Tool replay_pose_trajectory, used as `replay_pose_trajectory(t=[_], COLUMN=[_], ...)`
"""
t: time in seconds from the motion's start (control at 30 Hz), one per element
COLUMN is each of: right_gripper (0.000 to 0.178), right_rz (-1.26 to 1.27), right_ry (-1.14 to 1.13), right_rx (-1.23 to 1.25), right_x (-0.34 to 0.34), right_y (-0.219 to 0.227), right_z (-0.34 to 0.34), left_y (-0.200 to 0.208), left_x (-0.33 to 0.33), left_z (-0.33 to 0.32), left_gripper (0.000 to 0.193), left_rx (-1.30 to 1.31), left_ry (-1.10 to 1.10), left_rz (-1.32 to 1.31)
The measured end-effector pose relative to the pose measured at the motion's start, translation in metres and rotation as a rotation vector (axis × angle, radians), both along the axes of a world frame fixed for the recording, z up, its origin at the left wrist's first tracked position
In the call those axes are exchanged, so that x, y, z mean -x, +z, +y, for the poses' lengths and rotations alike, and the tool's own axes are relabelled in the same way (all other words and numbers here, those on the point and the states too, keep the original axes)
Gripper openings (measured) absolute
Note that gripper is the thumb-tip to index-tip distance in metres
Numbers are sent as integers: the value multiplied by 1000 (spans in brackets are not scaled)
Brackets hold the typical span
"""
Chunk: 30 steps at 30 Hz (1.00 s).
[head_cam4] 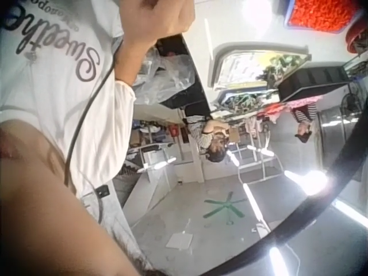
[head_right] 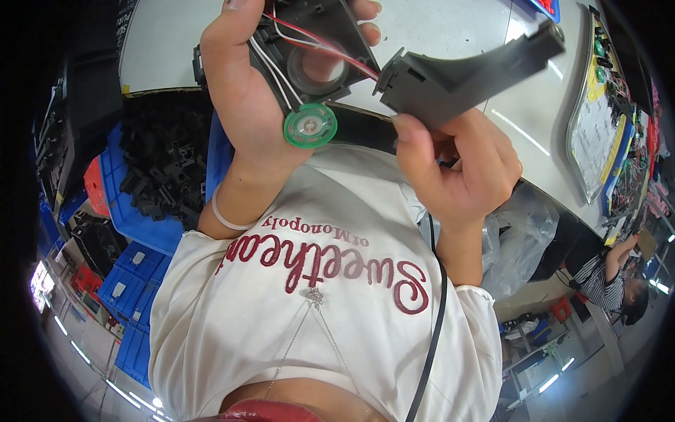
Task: The person assembles a handheld electronic device by inserting buttons into a plastic casing, placing a wired speaker and circuit board inside, and closing the casing with its cover.
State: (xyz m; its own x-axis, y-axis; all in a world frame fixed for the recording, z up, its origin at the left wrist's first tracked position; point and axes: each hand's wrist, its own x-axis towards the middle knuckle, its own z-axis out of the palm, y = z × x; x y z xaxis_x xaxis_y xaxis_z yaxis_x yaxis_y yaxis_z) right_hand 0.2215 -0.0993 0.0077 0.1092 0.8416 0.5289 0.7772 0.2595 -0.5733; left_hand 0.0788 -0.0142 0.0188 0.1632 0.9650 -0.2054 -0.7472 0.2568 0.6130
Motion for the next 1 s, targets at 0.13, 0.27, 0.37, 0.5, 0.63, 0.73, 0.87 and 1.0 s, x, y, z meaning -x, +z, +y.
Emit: replay_pose_trajectory(t=[0.13, 0.27, 0.37, 0.5, 0.63, 0.73, 0.87, 1.0], right_gripper=[18, 18, 16, 12, 10, 10, 10, 11], right_rz=[41, -24, -118, 79, 118, 154, 144, 154], right_ry=[32, 50, 41, -38, -93, -92, -70, -57], right_rx=[95, 84, 96, 110, 157, 170, 197, 171], right_x=[1, 9, 13, 15, 21, 21, 21, 21], right_y=[-4, 0, 1, 4, 8, 6, 6, 3], right_z=[-4, -6, -4, -4, -5, -6, -6, -8], left_y=[-1, 0, 1, 3, -1, -1, -2, 3], left_x=[2, 0, -1, 1, 3, 5, 4, 4], left_z=[2, 0, -1, -1, -5, -3, -4, 0], left_gripper=[34, 35, 35, 41, 58, 63, 61, 56], left_rx=[-18, -2, 56, 65, 16, 37, 55, 102], left_ry=[-34, -31, -25, -52, -58, -75, -59, -84], left_rz=[18, 1, -59, -102, -114, -115, -149, -53])
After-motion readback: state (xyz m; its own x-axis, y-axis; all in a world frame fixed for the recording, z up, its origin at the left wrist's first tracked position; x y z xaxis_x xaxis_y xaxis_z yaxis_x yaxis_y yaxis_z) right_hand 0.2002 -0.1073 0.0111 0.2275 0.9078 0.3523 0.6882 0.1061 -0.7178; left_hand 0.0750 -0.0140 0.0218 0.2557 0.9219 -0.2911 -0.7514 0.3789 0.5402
